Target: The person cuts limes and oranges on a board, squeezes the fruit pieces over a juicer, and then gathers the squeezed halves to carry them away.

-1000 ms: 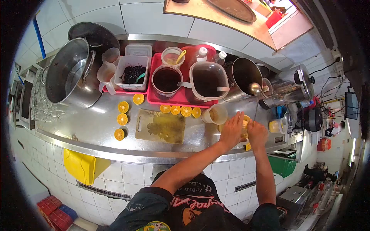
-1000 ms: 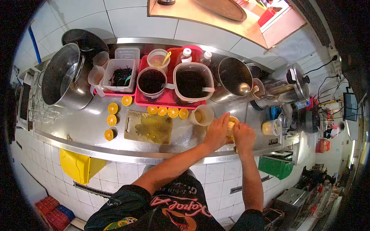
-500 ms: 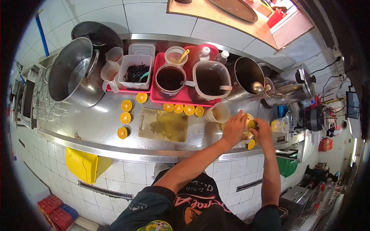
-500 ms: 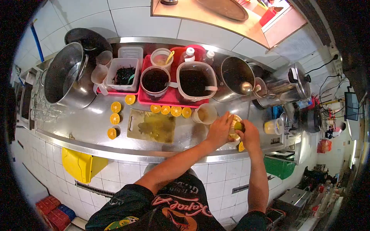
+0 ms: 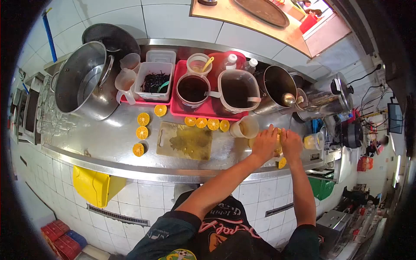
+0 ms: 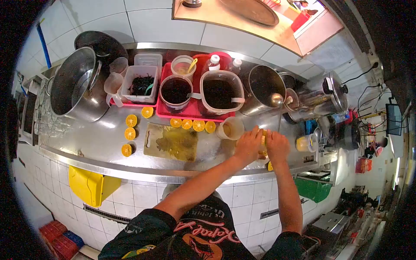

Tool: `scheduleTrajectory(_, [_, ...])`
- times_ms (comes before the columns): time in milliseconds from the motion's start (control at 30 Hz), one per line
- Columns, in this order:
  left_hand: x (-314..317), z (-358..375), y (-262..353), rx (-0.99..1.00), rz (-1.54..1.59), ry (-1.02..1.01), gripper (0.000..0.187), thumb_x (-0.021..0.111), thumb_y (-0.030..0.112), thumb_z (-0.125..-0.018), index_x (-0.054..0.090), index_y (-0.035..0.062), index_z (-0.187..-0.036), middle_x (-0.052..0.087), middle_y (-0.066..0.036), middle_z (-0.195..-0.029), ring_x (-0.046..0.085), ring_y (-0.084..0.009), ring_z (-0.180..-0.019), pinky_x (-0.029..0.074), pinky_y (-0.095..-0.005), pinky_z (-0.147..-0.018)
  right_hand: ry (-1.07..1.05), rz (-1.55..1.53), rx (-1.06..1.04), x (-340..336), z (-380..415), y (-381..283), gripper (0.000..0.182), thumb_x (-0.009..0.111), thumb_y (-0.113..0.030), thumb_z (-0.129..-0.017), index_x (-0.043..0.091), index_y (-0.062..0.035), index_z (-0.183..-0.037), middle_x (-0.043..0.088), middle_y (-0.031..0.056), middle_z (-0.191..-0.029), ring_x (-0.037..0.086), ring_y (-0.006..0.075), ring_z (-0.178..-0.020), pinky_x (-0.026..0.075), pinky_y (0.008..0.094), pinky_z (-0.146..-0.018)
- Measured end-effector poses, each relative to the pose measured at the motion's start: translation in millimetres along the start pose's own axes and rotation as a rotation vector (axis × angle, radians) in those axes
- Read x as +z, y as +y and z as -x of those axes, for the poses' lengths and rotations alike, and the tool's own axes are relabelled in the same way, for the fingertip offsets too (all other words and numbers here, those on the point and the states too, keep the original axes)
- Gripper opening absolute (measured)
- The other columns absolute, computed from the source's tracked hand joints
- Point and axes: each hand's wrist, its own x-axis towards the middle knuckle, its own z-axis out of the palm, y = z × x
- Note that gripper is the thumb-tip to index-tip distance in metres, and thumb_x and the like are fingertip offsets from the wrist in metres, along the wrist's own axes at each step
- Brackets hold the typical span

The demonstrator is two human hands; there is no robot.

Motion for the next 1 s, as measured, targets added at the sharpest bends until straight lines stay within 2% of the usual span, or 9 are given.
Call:
scheduleTrajectory(67, [1,0,0,-0.005,0.018,-0.010,0.099,0.090,0.034,-0.052,0.042,-0.0015,-0.131,0.041,-0.020,-0.135,0.053,-0.0346,-0.113,0.043,-0.0418,-0.096,0.077,-0.030,0.024,-1,1,-1,0.025,0.052,-0.025,-0.095,0.058,-0.0027,-0.084,0.061,0.0182,-0.076,0.061,0.0383,-0.072,0.048,0.0461,-0.063])
scheduleTrajectory(133, [2,2,0,-0.016,0.028,-0.027,0.098,0.089,0.034,-0.052,0.042,-0.0012,-0.131,0.041,-0.020,-0.135,0.053,-0.0346,-0.113,0.042,-0.0419,-0.097,0.046,-0.400,0.109,0,-2,0,0.019,0.057,-0.021,-0.093,0.058,-0.0020,-0.091,0.063,0.0175,-0.087,0.061,0.0363,-0.077,0.049,0.0421,-0.065])
scheduleTrajectory(333, [4,3,-3,-0.002,0.014,-0.009,0.101,0.089,0.034,-0.054,0.039,0.0003,-0.136,0.039,-0.020,-0.139,0.052,-0.0346,-0.116,0.041,-0.0421,-0.098,-0.315,-0.564,-0.133,-43,-11,12,0.022,0.073,-0.013,-0.079,0.059,-0.0017,-0.093,0.063,0.0191,-0.086,0.063,0.0318,-0.076,0.049,0.0393,-0.066])
scheduleTrajectory(467, [3,3,-3,-0.001,0.037,-0.007,0.103,0.089,0.035,-0.053,0.040,-0.0002,-0.136,0.040,-0.019,-0.139,0.052,-0.0344,-0.116,0.041,-0.0420,-0.099,-0.293,-0.556,-0.128,-34,-13,12,0.026,0.077,-0.015,-0.076,0.060,-0.0007,-0.091,0.062,0.0151,-0.074,0.062,0.0274,-0.066,0.048,0.0359,-0.062])
scheduleTrajectory(567, [1,3,-2,-0.001,0.044,0.005,0.103,0.090,0.034,-0.051,0.041,-0.0002,-0.135,0.040,-0.019,-0.138,0.052,-0.0342,-0.116,0.041,-0.0420,-0.098,-0.250,-0.550,-0.017,-24,-15,9,0.026,0.075,-0.019,-0.079,0.059,-0.0009,-0.088,0.063,0.0154,-0.073,0.063,0.0297,-0.066,0.049,0.0374,-0.060])
scheduleTrajectory(667, [1,3,-2,0.008,0.058,0.035,0.102,0.091,0.033,-0.049,0.042,-0.0002,-0.133,0.042,-0.019,-0.136,0.053,-0.0342,-0.113,0.042,-0.0419,-0.097,-0.149,-0.185,0.028,-4,-13,9,0.025,0.068,-0.025,-0.086,0.059,-0.0021,-0.085,0.063,0.0164,-0.072,0.064,0.0336,-0.069,0.048,0.0409,-0.059])
scheduleTrajectory(833, [0,0,-3,-0.007,0.086,-0.040,0.103,0.091,0.033,-0.048,0.042,0.0001,-0.133,0.044,-0.021,-0.135,0.054,-0.0320,-0.112,0.042,-0.0405,-0.098,-0.034,0.169,-0.145,14,8,23,0.035,0.051,-0.030,-0.096,0.060,-0.0011,-0.079,0.062,0.0192,-0.068,0.061,0.0415,-0.065,0.046,0.0495,-0.057])
scheduleTrajectory(967, [1,1,-5,0.009,0.092,0.012,0.100,0.089,0.033,-0.050,0.042,-0.0002,-0.133,0.043,-0.020,-0.134,0.054,-0.0339,-0.111,0.043,-0.0413,-0.095,-0.168,0.080,-0.101,8,50,35,0.033,0.050,-0.030,-0.097,0.062,-0.0025,-0.083,0.064,0.0147,-0.072,0.061,0.0369,-0.066,0.048,0.0432,-0.055])
scheduleTrajectory(1000, [2,2,-5,0.026,0.090,0.046,0.099,0.089,0.032,-0.052,0.042,-0.0004,-0.132,0.043,-0.020,-0.132,0.054,-0.0357,-0.109,0.044,-0.0422,-0.092,-0.136,-0.143,0.112,13,63,39,0.036,0.047,-0.031,-0.099,0.062,-0.0021,-0.084,0.061,0.0123,-0.069,0.060,0.0320,-0.062,0.045,0.0411,-0.053])
